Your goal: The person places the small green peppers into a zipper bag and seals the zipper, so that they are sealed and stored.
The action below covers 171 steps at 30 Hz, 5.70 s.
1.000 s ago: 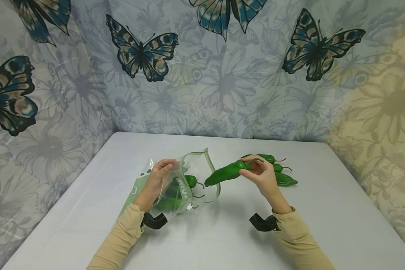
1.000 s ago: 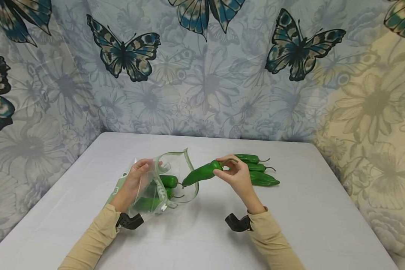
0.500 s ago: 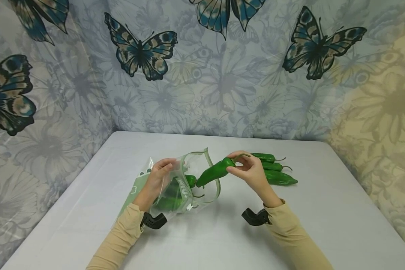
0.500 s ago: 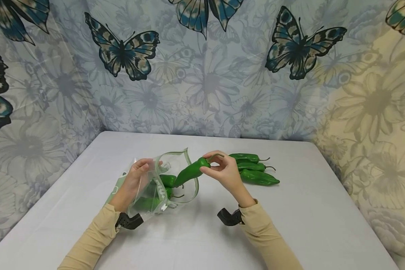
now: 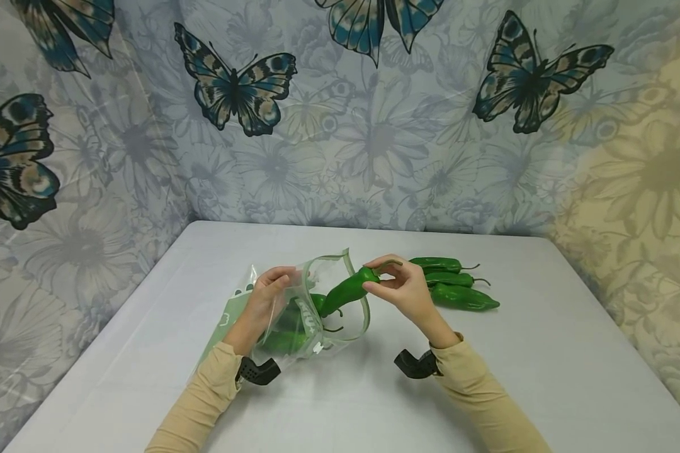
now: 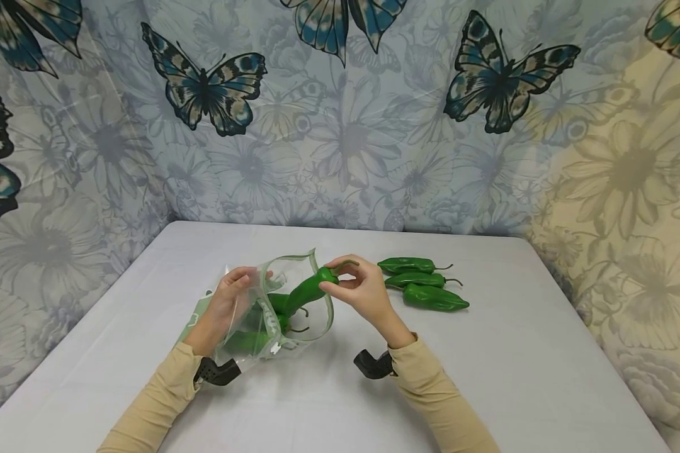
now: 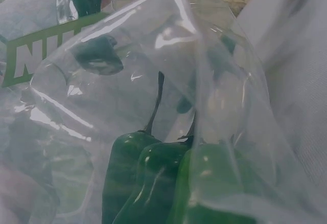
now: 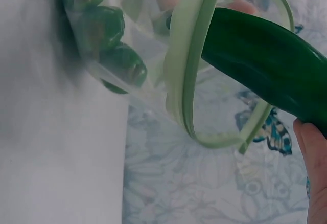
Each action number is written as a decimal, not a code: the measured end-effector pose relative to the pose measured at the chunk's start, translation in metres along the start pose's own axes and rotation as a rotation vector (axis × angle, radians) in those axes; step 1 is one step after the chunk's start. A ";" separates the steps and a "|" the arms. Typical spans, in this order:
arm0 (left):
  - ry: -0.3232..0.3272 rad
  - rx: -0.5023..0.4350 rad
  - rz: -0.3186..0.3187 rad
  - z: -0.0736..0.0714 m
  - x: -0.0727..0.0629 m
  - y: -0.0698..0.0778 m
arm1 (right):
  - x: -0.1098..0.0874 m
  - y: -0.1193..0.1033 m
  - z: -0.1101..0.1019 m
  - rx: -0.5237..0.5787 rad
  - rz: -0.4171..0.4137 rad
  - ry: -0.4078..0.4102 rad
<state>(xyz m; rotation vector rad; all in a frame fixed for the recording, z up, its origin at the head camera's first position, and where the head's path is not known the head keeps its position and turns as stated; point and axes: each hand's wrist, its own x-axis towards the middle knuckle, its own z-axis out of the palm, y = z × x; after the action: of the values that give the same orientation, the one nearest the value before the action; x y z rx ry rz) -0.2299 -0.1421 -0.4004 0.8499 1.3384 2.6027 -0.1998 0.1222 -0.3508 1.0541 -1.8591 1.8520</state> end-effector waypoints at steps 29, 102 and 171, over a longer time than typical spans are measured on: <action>-0.045 -0.075 0.005 0.001 0.001 0.001 | -0.015 0.013 0.025 0.047 0.084 0.017; 0.004 0.018 0.004 0.003 -0.002 0.002 | -0.023 -0.008 0.049 -0.044 0.204 -0.091; -0.053 -0.034 0.016 0.000 -0.001 0.003 | -0.019 0.017 0.056 -0.249 0.256 -0.342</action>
<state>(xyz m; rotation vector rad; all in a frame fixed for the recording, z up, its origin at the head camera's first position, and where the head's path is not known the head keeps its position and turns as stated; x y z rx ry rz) -0.2288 -0.1443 -0.3989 0.9219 1.2753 2.5879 -0.1835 0.0721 -0.3824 1.1426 -2.4502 1.5804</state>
